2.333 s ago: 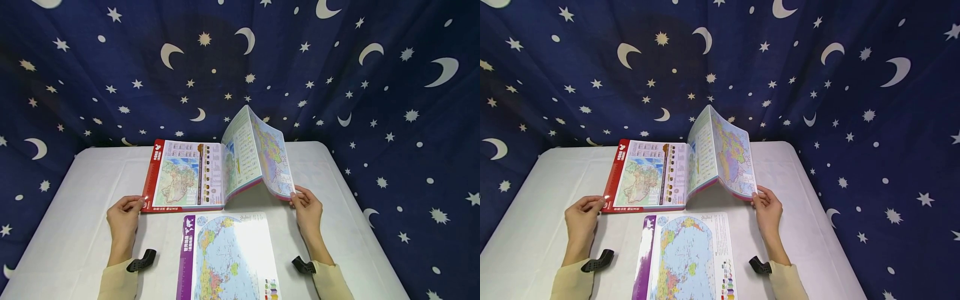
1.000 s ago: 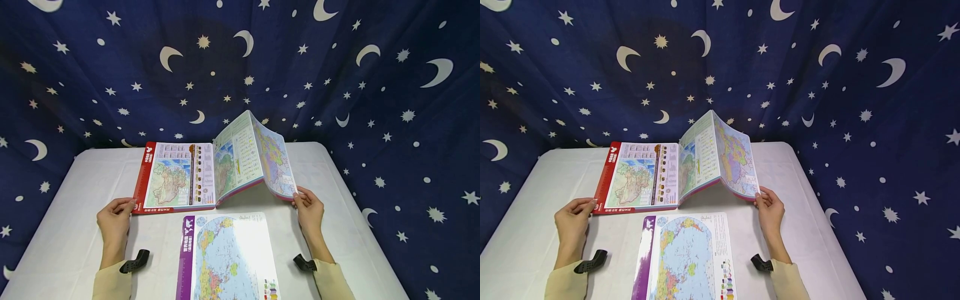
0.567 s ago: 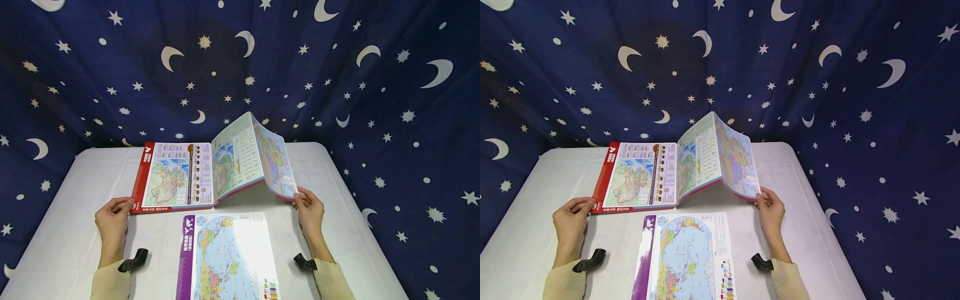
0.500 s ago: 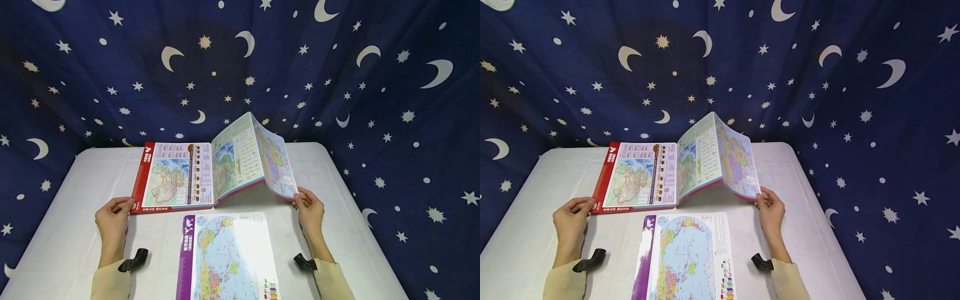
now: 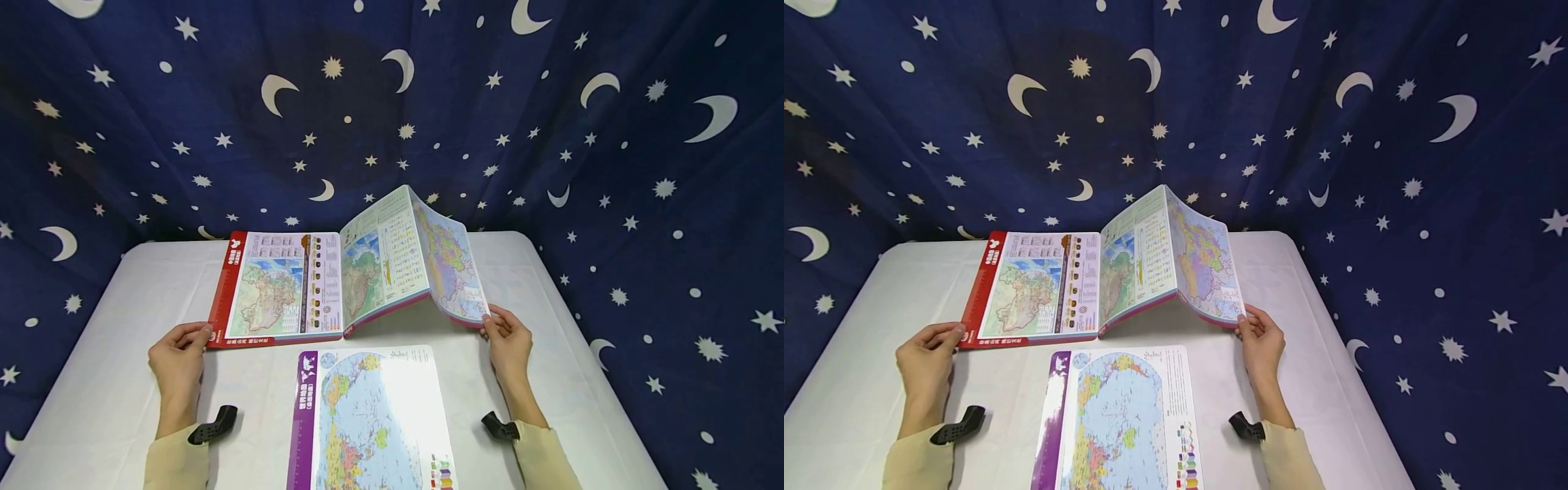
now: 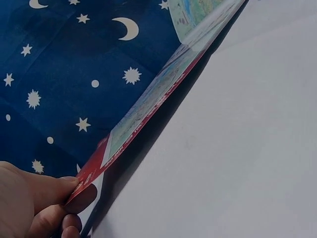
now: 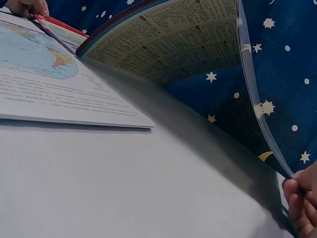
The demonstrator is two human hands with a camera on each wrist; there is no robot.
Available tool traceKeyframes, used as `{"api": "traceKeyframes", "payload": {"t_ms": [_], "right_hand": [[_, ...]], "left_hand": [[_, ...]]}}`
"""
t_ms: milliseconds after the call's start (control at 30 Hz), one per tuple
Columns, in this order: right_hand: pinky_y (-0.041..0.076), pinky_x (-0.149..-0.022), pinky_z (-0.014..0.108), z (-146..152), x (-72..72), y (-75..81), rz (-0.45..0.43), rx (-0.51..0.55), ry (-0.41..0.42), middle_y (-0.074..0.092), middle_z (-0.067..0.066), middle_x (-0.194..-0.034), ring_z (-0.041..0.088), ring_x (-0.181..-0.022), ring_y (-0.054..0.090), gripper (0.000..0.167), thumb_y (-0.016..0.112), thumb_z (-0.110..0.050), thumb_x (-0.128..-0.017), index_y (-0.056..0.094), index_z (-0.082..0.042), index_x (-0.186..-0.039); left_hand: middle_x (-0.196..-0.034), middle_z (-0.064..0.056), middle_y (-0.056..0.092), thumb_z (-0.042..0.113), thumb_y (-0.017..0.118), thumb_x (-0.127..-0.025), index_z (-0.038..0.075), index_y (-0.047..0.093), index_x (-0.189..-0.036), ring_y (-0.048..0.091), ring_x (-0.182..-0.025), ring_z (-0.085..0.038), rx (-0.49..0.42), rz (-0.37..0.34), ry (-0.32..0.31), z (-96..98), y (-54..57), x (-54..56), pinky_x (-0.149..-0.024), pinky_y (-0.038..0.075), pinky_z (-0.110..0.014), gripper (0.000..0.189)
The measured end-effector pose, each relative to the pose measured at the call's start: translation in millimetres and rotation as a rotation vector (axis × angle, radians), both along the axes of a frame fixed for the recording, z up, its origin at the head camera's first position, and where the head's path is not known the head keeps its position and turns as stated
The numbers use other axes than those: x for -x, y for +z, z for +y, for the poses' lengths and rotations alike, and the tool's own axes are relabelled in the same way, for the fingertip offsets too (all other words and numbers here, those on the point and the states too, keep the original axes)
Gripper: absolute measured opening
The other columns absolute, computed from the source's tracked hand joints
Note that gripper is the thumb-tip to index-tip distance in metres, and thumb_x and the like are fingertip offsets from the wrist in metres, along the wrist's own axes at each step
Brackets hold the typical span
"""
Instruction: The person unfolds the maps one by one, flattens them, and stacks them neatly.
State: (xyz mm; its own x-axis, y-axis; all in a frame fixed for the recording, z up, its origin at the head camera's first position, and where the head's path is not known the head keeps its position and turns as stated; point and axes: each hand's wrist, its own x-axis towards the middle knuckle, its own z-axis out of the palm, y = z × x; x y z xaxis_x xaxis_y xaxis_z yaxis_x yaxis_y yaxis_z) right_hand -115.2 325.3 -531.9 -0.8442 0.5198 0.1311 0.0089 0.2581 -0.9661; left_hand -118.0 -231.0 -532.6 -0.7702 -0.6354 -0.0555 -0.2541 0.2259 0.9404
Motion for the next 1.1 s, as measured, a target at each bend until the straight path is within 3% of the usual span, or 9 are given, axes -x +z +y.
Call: {"api": "traceKeyframes", "payload": {"t_ms": [300, 1100], "right_hand": [[0.056, -0.062, 0.015, 6.2, 1.0, 0.2, 0.010, -0.008, -0.025, 0.073, 0.009, -0.089, 0.000, -0.065, 0.066, 0.025, 0.070, -0.001, -0.099, 0.075, 0.000, -0.123], [0.054, -0.065, 0.011, 22.1, -0.6, 1.3, -0.041, -0.065, -0.078, 0.072, -0.003, -0.088, -0.004, -0.071, 0.064, 0.026, 0.070, -0.005, -0.100, 0.076, -0.003, -0.125]], "left_hand": [[-0.068, 0.023, 0.067, 0.020, 0.076, -0.098, 0.002, 0.079, -0.114, 0.056, -0.066, 0.001, 0.008, -0.033, 0.018, -6.6, 1.4, 0.1, -0.056, 0.039, -0.017, 0.024], [-0.068, 0.026, 0.065, 0.023, 0.076, -0.099, 0.004, 0.079, -0.118, 0.057, -0.070, 0.000, 0.011, -0.067, 0.064, -16.5, -1.3, -3.4, -0.059, 0.041, -0.015, 0.027]]}}
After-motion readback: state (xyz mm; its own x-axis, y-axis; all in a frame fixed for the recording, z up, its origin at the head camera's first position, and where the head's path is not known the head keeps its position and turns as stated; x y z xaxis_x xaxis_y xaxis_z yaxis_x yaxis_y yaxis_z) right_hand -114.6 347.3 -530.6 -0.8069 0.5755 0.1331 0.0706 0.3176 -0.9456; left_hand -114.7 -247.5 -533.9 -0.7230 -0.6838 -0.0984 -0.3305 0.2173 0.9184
